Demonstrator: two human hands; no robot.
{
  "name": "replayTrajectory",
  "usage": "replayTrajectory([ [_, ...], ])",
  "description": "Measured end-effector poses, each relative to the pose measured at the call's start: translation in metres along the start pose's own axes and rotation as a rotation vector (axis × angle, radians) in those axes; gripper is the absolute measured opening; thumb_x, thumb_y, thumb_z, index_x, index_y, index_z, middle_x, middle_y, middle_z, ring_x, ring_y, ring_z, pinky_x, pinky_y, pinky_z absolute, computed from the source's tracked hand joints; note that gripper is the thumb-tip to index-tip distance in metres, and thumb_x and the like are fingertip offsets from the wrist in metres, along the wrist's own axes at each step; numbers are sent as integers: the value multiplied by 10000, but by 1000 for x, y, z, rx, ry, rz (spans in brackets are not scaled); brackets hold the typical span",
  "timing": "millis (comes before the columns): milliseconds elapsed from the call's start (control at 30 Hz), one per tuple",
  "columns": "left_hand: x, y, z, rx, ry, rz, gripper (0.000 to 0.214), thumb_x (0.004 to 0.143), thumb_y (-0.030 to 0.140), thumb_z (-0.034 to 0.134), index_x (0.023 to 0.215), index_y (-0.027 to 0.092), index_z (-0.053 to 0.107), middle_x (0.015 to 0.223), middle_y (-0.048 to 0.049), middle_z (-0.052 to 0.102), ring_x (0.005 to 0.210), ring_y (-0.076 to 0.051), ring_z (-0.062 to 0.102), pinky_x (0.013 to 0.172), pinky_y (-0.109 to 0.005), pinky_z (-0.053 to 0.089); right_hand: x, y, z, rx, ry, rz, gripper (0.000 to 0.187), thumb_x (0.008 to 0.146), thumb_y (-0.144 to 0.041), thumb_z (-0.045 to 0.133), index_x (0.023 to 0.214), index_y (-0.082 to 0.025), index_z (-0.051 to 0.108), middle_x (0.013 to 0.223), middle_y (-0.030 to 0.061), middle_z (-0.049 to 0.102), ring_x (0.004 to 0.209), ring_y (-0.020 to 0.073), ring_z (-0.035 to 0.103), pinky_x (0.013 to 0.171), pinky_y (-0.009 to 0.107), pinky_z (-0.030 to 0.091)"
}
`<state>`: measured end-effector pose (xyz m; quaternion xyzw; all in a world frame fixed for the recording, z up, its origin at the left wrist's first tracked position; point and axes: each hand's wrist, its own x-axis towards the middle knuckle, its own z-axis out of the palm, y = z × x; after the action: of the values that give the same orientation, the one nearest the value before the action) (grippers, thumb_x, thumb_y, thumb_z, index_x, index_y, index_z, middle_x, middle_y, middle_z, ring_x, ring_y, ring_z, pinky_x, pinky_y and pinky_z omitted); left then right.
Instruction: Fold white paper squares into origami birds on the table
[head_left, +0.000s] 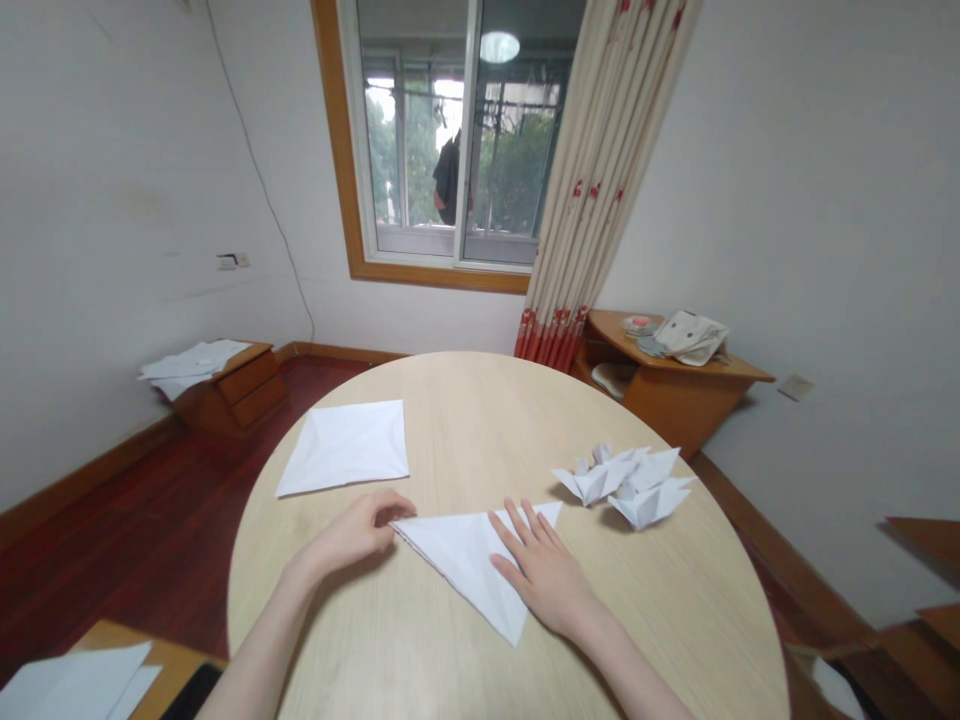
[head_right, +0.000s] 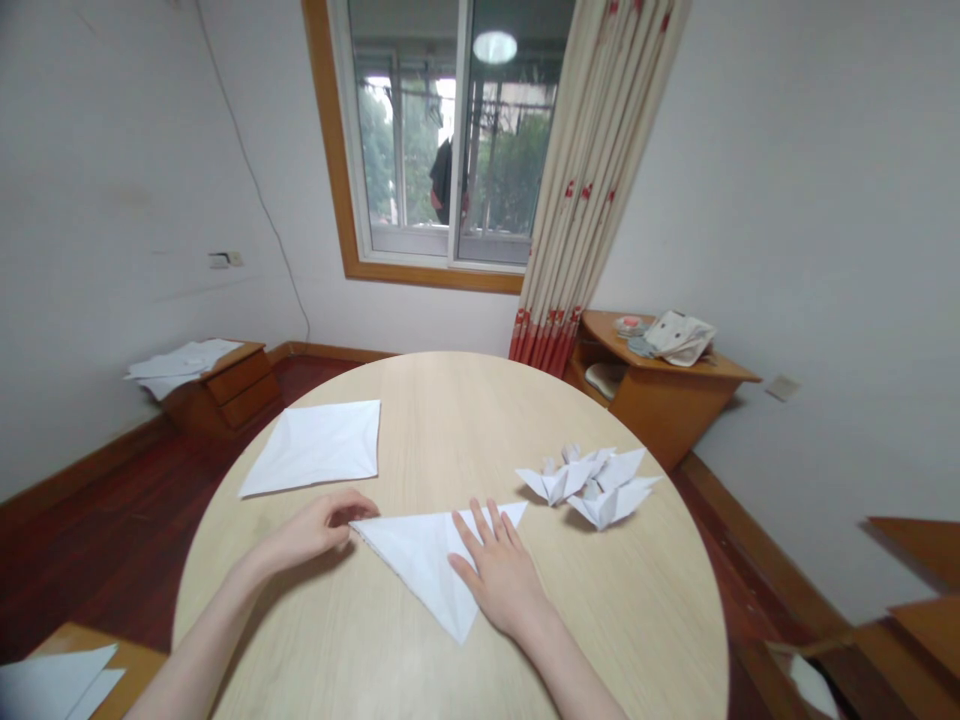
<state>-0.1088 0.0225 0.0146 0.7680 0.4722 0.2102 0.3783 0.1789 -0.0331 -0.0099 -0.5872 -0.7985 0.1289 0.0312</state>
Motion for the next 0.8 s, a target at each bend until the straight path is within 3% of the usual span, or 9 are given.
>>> replayTrajectory([
  [133,1,10,8,35,49,82,557,613,80,431,1128,153,630,1223,-86,628,1157,-242,544,1046,-381,371,0,0,0,-10,9,1,575,967,-543,285,1471,-266,288,1554,67,153,1428,290,81,1160,499,165],
  [300,2,28,32,220,52,179,418,860,196,411,1235,201,595,1337,-63,567,1252,-227,485,1093,-397,340,0,0,3,-4,31,-14,581,963,-559,276,1470,-276,288,1554,55,169,1429,292,90,1153,514,177],
  [500,3,31,65,400,-162,307,460,967,250,335,1420,203,400,1512,-51,336,1401,-190,288,1168,-392,221,1,1,4,0,8,10,579,960,-575,265,1473,-308,259,1562,42,137,1434,300,37,1155,542,92],
  [633,3,22,75,464,-257,302,517,1005,354,284,1497,215,204,1558,-68,175,1442,-230,133,1173,-490,130,2,3,1,10,-2,4,576,953,-586,281,1468,-329,267,1563,35,145,1436,300,37,1154,536,82],
  [800,2,15,79,511,-277,238,517,1014,383,236,1506,298,98,1574,-33,108,1450,-279,54,1113,-641,2,2,6,-1,18,-1,5,585,937,-598,320,1460,-338,284,1562,35,163,1437,304,63,1151,528,117],
])
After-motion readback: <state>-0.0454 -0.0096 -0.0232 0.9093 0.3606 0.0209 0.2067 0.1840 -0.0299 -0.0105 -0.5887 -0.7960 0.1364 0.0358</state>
